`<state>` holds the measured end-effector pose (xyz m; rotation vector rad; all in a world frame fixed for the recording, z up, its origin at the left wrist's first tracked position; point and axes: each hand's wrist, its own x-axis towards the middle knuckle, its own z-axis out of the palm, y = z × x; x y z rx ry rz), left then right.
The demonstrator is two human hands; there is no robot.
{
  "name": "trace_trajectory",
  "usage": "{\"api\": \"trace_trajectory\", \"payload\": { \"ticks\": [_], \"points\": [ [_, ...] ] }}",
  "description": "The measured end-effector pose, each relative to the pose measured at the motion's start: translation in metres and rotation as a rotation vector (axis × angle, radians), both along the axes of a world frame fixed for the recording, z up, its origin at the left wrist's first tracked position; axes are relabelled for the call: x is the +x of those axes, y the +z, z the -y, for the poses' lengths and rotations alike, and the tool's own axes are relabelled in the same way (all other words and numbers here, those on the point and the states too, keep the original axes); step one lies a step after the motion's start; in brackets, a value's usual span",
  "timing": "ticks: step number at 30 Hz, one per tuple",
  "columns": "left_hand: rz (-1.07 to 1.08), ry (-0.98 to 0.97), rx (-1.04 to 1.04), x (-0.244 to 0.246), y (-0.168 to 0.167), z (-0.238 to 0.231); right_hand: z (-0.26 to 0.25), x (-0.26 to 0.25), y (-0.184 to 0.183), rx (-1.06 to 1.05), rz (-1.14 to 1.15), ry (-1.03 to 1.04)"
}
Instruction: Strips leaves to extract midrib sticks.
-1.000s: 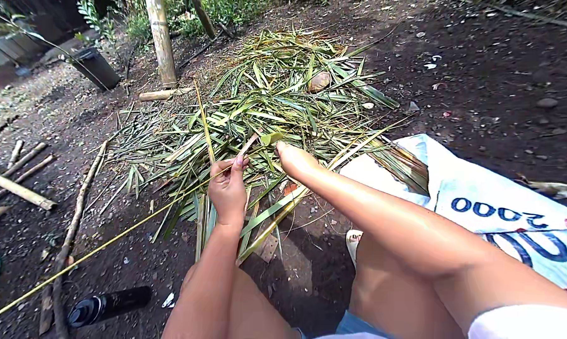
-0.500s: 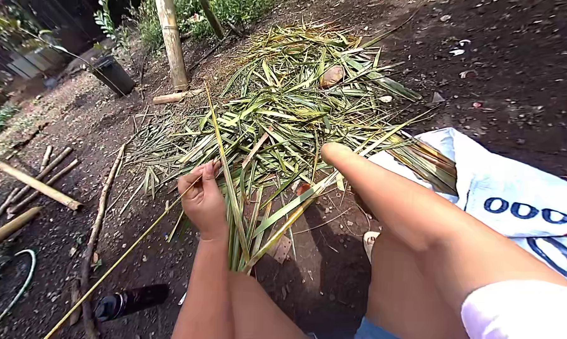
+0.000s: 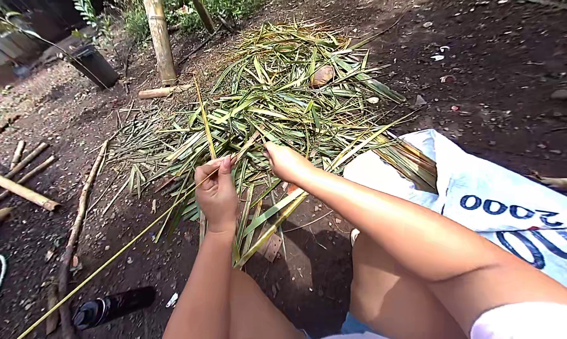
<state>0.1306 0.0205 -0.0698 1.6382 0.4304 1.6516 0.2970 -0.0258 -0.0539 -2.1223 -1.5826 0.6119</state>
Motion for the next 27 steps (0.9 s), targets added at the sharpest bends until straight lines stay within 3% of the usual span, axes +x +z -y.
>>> {"api": "trace_trajectory", "payload": {
  "ticks": [4, 6, 8, 11, 14, 17, 23, 25, 27],
  "points": [
    [0.031, 0.037, 0.054, -0.016, 0.008, -0.002, -0.017, 0.069, -0.031, -0.216, 0.008, -0.236],
    [0.055, 0.062, 0.023, -0.021, 0.011, -0.003, -0.015, 0.083, -0.033, -0.210, 0.019, -0.309],
    [0.061, 0.075, -0.041, -0.019, 0.009, -0.002, -0.009, 0.065, -0.016, -0.073, -0.002, -0.290],
    [0.074, 0.060, -0.137, -0.009, 0.005, 0.004, 0.005, 0.006, 0.007, 0.145, 0.002, -0.099],
    [0.108, 0.034, -0.219, 0.001, 0.008, 0.013, 0.015, -0.032, 0.009, 0.212, -0.005, 0.004],
    [0.133, 0.003, -0.251, 0.001, 0.012, 0.016, 0.003, -0.009, 0.001, 0.131, -0.005, -0.062],
    [0.145, 0.082, -0.191, -0.019, 0.016, 0.007, -0.010, 0.080, -0.031, -0.074, -0.039, -0.445],
    [0.100, 0.089, -0.137, -0.021, 0.012, 0.004, -0.010, 0.082, -0.024, -0.039, -0.035, -0.435],
    [0.042, 0.082, -0.070, -0.018, 0.005, 0.003, -0.004, 0.061, -0.005, 0.039, -0.014, -0.295]
  ]
}}
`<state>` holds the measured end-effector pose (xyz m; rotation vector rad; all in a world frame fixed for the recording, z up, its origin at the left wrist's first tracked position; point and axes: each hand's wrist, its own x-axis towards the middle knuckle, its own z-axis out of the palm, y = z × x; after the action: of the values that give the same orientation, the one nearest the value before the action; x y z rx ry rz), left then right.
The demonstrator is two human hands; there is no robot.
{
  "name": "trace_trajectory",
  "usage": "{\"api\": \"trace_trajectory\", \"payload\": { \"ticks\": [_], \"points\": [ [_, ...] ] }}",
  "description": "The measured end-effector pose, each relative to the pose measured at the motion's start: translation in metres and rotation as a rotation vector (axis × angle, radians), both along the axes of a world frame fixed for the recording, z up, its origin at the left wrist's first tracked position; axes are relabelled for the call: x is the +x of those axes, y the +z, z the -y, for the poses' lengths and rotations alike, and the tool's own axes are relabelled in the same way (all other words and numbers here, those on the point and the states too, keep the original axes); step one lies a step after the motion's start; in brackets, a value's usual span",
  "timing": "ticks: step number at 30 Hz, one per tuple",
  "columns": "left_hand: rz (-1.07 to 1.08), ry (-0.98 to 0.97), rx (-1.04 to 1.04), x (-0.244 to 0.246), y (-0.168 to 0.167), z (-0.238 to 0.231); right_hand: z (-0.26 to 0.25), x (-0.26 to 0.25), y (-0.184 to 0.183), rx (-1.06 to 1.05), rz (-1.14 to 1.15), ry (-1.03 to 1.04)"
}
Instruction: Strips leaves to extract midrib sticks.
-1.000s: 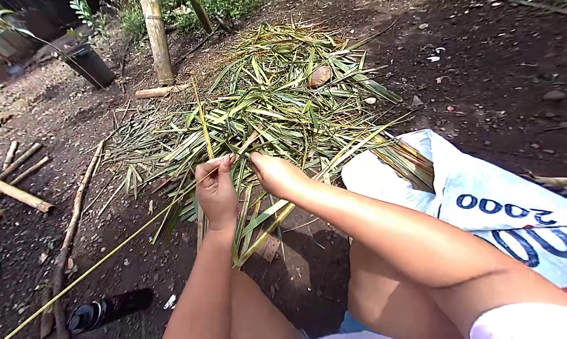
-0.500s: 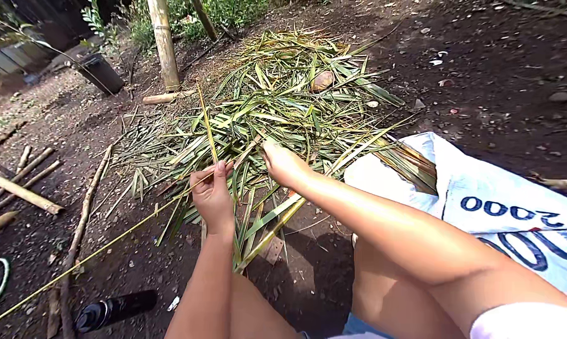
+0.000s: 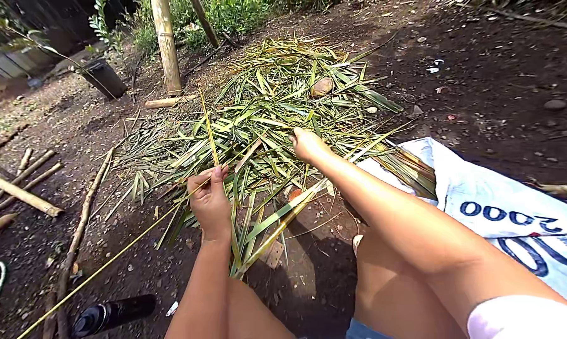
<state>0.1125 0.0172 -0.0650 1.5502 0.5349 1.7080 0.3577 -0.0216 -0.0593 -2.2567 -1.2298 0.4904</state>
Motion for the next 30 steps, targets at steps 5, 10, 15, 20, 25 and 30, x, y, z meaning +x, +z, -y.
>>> {"api": "trace_trajectory", "payload": {
  "ticks": [5, 10, 15, 20, 25, 30],
  "points": [
    [-0.068, -0.081, 0.148, 0.010, -0.009, 0.001, 0.015, -0.050, 0.018, 0.129, 0.093, 0.527],
    [0.017, -0.144, 0.168, 0.001, -0.005, -0.002, -0.003, 0.021, -0.025, -0.109, 0.019, 0.254],
    [-0.007, -0.066, 0.100, -0.012, -0.004, -0.013, 0.007, 0.082, -0.070, -0.369, 0.010, -0.104],
    [-0.147, -0.088, 0.050, -0.010, -0.020, -0.022, 0.030, 0.050, -0.027, -0.705, 0.222, 0.044],
    [-0.298, -0.014, 0.016, -0.005, -0.022, -0.021, 0.027, 0.058, -0.031, -0.612, 0.089, 0.181],
    [-0.397, -0.109, -0.252, -0.003, -0.018, -0.017, 0.032, 0.036, -0.012, 0.135, -0.016, 0.326]
  ]
}}
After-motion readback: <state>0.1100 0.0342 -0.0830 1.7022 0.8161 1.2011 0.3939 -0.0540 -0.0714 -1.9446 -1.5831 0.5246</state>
